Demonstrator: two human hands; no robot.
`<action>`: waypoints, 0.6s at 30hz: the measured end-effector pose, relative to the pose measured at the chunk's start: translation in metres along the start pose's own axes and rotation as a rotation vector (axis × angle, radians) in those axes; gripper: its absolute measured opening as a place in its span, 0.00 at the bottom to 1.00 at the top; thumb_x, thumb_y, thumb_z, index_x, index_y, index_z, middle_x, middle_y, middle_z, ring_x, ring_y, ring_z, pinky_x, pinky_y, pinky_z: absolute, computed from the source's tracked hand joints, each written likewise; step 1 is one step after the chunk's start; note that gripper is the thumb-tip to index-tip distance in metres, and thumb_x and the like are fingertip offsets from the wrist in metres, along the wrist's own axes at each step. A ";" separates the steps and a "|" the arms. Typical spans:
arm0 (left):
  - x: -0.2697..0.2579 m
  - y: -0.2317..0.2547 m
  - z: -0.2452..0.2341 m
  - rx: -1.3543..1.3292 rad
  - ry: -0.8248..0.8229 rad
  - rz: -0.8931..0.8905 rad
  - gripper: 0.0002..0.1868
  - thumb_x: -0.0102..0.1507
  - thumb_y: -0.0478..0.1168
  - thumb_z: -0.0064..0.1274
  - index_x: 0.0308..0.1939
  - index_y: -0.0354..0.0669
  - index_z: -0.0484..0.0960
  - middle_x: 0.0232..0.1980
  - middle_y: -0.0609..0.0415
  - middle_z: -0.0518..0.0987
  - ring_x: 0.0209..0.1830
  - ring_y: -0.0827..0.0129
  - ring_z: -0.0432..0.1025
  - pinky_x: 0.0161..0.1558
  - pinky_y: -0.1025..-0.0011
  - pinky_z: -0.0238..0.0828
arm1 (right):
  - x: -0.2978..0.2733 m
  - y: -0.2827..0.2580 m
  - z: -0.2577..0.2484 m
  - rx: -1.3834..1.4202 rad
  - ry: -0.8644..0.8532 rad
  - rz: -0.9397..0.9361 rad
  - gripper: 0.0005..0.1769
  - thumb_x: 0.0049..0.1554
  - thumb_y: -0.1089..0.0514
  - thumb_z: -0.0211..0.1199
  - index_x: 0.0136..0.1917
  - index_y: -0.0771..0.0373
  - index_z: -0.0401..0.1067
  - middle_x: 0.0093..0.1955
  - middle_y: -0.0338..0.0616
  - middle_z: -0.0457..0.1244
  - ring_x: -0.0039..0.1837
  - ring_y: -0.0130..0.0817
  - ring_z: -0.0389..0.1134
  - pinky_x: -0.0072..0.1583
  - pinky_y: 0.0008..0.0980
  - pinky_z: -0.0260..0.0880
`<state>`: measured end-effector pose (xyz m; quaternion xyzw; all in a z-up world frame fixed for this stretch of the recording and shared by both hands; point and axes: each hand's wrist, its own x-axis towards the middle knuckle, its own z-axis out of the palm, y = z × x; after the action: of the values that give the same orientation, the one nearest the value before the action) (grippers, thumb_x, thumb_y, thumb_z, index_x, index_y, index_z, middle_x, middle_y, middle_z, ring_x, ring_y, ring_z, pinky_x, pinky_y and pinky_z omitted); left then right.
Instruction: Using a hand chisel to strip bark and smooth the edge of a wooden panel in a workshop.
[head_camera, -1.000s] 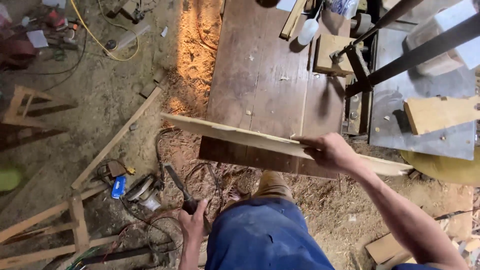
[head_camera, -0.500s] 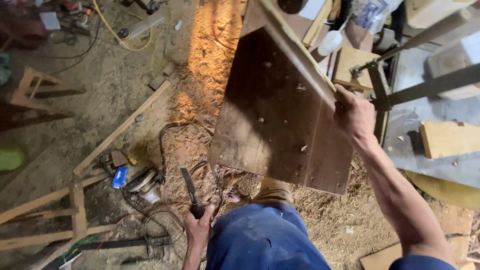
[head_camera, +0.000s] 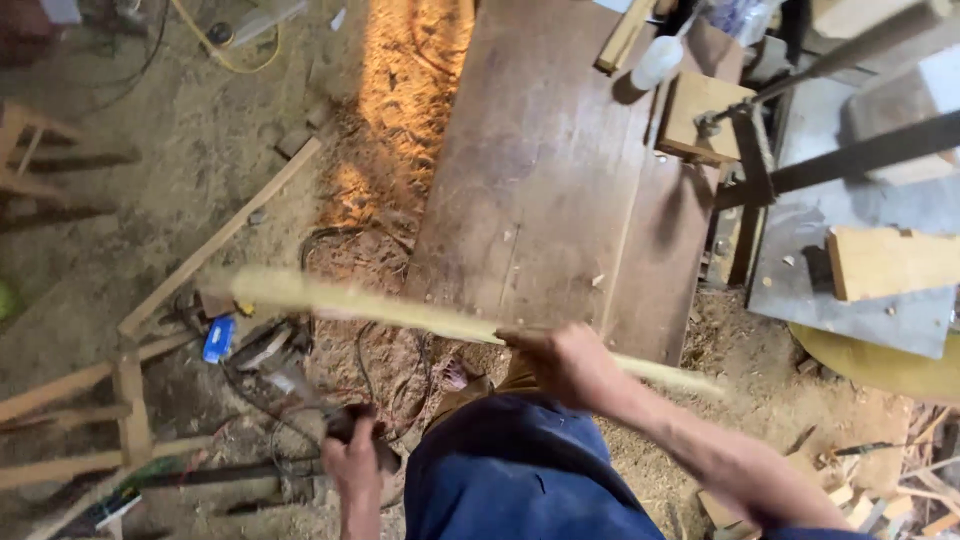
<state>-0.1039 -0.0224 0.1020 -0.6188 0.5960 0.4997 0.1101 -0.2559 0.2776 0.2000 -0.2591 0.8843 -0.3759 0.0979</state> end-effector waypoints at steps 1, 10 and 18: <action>0.010 -0.008 -0.003 -0.170 0.048 0.093 0.25 0.60 0.44 0.62 0.55 0.32 0.72 0.46 0.41 0.78 0.36 0.54 0.74 0.27 0.57 0.75 | 0.006 0.008 -0.001 0.042 -0.151 0.085 0.20 0.55 0.64 0.60 0.61 0.59 0.77 0.55 0.48 0.72 0.48 0.39 0.78 0.48 0.33 0.79; 0.043 -0.053 -0.039 -0.273 0.084 0.333 0.18 0.64 0.44 0.61 0.50 0.32 0.81 0.38 0.44 0.81 0.29 0.60 0.76 0.25 0.63 0.77 | 0.042 0.065 -0.070 0.306 -0.385 0.446 0.13 0.56 0.62 0.65 0.54 0.58 0.81 0.53 0.44 0.76 0.55 0.35 0.79 0.61 0.35 0.82; 0.008 -0.060 0.000 -0.055 0.011 0.291 0.15 0.57 0.45 0.61 0.44 0.45 0.90 0.41 0.47 0.88 0.43 0.58 0.80 0.44 0.64 0.75 | 0.040 0.241 -0.061 0.438 -0.088 0.746 0.34 0.52 0.68 0.63 0.72 0.68 0.64 0.80 0.53 0.54 0.76 0.47 0.60 0.75 0.44 0.60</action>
<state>-0.0548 -0.0114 0.0684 -0.5314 0.6661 0.5231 0.0163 -0.4047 0.4340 0.0707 0.0895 0.8116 -0.4822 0.3175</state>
